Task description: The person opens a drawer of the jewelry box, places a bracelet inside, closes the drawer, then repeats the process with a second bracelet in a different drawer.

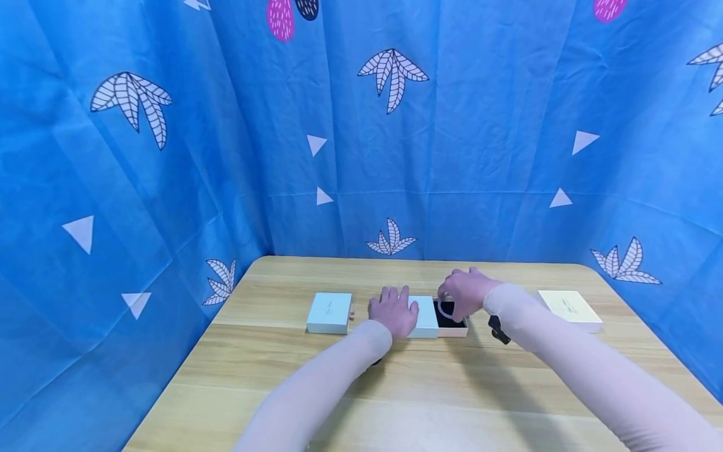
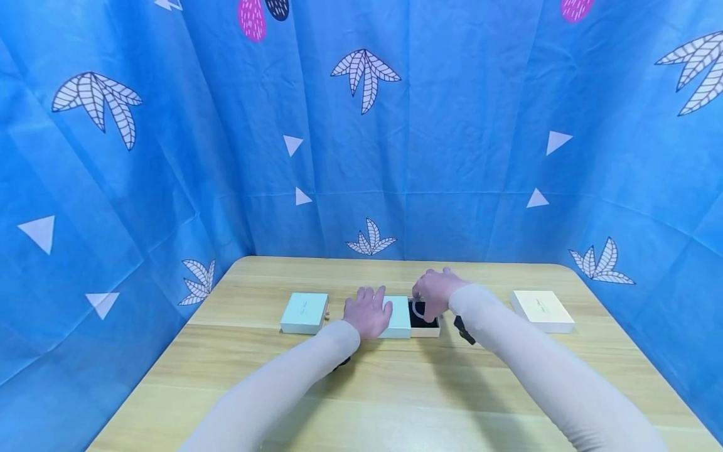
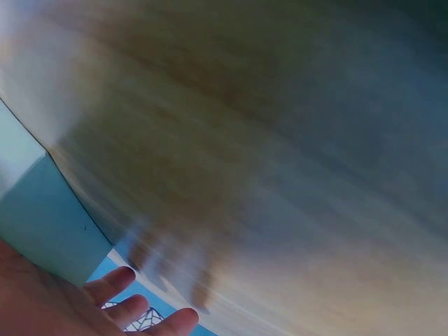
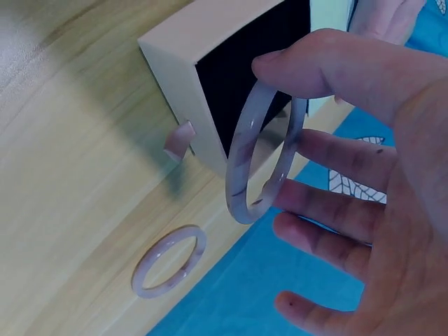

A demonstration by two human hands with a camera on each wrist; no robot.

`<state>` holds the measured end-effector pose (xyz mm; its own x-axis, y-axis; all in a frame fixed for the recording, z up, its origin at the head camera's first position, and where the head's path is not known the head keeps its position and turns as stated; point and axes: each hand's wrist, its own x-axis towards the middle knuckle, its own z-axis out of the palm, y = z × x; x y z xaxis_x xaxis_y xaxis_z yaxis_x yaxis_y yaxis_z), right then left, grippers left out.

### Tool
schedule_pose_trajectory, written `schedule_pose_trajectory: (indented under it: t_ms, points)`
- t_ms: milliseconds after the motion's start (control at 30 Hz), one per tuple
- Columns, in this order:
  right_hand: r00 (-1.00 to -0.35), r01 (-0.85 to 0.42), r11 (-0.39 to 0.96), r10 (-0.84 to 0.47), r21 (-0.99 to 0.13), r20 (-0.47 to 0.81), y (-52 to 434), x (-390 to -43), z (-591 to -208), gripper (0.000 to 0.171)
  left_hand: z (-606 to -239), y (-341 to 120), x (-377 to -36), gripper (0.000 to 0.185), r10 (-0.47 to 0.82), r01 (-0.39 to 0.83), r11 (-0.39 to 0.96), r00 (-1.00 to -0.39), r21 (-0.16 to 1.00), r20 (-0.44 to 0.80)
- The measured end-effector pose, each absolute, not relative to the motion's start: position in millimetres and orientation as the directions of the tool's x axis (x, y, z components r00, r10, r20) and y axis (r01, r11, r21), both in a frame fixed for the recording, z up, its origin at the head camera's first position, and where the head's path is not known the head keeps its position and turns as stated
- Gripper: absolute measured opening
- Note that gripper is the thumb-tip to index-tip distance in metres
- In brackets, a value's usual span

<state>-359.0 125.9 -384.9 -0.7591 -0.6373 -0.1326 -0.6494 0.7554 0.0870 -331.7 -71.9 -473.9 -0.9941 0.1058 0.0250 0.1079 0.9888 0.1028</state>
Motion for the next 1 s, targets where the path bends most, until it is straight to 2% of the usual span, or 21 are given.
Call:
schedule_pose_trajectory:
  t_ms: [600, 1000]
  points:
    - [-0.748, -0.663, 0.738, -0.651, 0.123, -0.129, 122.5, -354.6, -389.6, 0.053, -473.6, -71.5, -332.5, 0.066, 0.103, 0.104, 0.990, -0.995, 0.097, 0.018]
    - [-0.750, -0.661, 0.741, -0.650, 0.121, -0.122, 118.8, -351.3, -390.2, 0.045, -470.3, -71.3, -330.1, 0.065, 0.103, 0.104, 0.988, -0.995, 0.110, 0.011]
